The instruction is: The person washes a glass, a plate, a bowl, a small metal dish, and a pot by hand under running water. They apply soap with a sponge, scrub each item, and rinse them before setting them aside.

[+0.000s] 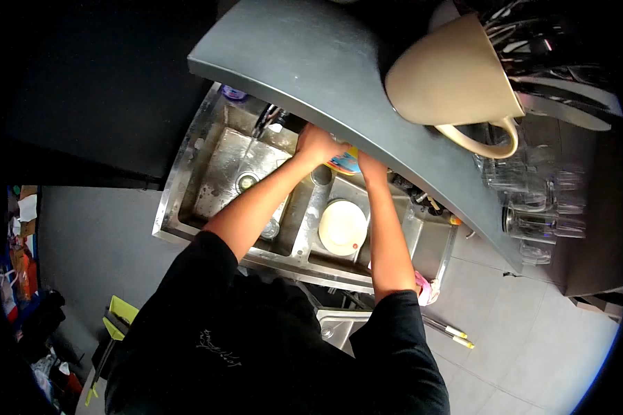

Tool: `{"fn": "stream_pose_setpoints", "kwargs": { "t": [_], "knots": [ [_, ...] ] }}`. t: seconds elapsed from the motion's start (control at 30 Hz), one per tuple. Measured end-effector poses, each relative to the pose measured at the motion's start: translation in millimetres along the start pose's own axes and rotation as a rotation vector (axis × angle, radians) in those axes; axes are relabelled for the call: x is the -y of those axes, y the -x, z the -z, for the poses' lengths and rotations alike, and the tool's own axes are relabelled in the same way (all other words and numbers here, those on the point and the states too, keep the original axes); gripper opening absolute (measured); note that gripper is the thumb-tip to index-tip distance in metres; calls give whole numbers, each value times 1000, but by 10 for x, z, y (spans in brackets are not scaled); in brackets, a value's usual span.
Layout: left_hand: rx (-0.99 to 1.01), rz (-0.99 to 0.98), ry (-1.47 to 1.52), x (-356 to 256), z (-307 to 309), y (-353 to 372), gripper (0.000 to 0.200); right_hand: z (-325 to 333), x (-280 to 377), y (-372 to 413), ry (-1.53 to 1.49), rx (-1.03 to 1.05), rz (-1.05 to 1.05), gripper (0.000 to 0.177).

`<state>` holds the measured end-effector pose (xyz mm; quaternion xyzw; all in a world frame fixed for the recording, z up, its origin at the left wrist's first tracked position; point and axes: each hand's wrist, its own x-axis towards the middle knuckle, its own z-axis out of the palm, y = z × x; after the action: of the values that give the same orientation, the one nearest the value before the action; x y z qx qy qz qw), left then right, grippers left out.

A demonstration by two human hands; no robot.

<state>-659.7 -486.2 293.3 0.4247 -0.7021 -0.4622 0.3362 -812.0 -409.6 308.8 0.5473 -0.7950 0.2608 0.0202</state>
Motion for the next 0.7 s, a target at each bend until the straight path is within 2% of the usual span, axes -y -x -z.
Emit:
{"fn": "stream_pose_setpoints", "kwargs": {
  "t": [0.07, 0.17, 0.2, 0.23, 0.3, 0.37, 0.4, 0.43, 0.5, 0.6, 0.63, 0.67, 0.7],
  "knots": [
    [11, -4, 173, 142, 167, 180, 76, -41, 133, 187, -104, -131, -66, 26],
    [7, -3, 346, 577, 346, 547, 85, -84, 511, 562, -191, -234, 42, 28],
    [-13, 22, 325, 812, 368, 669, 86, -151, 675, 708, -387, -127, 4, 30],
    [-32, 44, 305, 1051, 392, 774, 87, -277, 753, 824, -470, -87, 108, 31],
    [-53, 30, 335, 1443, 535, 960, 91, -428, 1040, 990, -340, 74, 272, 28],
    [-35, 227, 195, 1674, 742, 1075, 90, -684, 1256, 1067, -424, 315, 263, 27],
    [-87, 221, 115, 1634, 857, 1094, 86, -824, 1303, 1058, -347, 457, 301, 27],
    [-128, 174, 70, 1674, 910, 1104, 84, -1013, 1340, 1051, -354, 503, 303, 27],
    [-208, 78, -18, 1736, 1013, 1102, 80, -1301, 1432, 1022, -238, 394, 409, 26],
    [-133, 143, 28, 1805, 1134, 1098, 72, -1561, 1531, 958, -113, 600, 440, 21],
    [-118, 164, 61, 1844, 1168, 1088, 71, -1579, 1574, 977, -119, 657, 388, 21],
    [-105, 93, 64, 1881, 1229, 1116, 72, -1586, 1621, 992, -125, 709, 337, 22],
    [-61, 119, 261, 1971, 1281, 1148, 72, -1587, 1655, 994, -129, 762, 282, 23]
  ]
}}
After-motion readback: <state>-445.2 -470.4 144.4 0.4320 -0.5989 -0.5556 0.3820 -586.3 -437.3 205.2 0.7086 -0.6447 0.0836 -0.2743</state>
